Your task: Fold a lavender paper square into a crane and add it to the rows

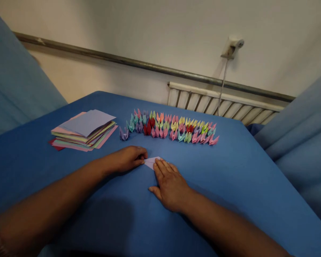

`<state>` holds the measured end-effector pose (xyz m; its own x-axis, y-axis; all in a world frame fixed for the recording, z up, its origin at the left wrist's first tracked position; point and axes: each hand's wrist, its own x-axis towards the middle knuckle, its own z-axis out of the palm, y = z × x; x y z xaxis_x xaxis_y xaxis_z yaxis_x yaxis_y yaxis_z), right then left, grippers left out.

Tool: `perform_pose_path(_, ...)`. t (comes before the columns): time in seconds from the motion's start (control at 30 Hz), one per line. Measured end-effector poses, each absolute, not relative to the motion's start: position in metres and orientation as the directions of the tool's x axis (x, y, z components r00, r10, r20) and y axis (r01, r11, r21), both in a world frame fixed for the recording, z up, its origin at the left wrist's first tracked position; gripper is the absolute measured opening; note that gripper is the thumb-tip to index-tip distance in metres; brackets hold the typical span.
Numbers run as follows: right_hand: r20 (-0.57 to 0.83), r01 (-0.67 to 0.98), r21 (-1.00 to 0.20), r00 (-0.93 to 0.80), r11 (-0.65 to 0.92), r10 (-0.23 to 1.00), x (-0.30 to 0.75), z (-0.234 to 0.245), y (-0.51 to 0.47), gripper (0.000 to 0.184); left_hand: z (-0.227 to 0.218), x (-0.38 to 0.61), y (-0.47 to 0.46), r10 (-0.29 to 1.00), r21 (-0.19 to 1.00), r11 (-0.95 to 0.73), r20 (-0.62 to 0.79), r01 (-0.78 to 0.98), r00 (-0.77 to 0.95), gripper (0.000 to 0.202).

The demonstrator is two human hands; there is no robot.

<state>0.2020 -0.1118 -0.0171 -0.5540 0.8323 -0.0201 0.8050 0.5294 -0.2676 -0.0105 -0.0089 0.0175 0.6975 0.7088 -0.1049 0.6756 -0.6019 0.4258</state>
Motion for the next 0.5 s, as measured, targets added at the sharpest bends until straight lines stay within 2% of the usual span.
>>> perform_pose_path(0.17, -0.014, 0.794, -0.254, -0.574, 0.552, 0.819, 0.207, -0.020, -0.114, 0.072, 0.024, -0.030, 0.000, 0.774, 0.344, -0.566, -0.091, 0.749, 0.626, 0.013)
perform_pose_path(0.33, 0.002, 0.775, -0.265, -0.595, 0.574, 0.804, 0.209, -0.020, -0.112, 0.069, 0.017, -0.008, -0.009, 0.810, 0.440, -0.547, 0.062, 0.712, 0.583, 0.017)
perform_pose_path(0.4, 0.015, 0.768, -0.274, -0.598, 0.579, 0.801, 0.210, -0.019, -0.112, 0.067, 0.010, 0.005, -0.015, 0.785, 0.464, -0.562, 0.039, 0.685, 0.618, 0.017)
perform_pose_path(0.5, 0.010, 0.766, -0.280, -0.600, 0.578, 0.800, 0.211, -0.018, -0.112, 0.067, 0.004, 0.013, -0.017, 0.783, 0.411, -0.559, -0.023, 0.720, 0.622, 0.014)
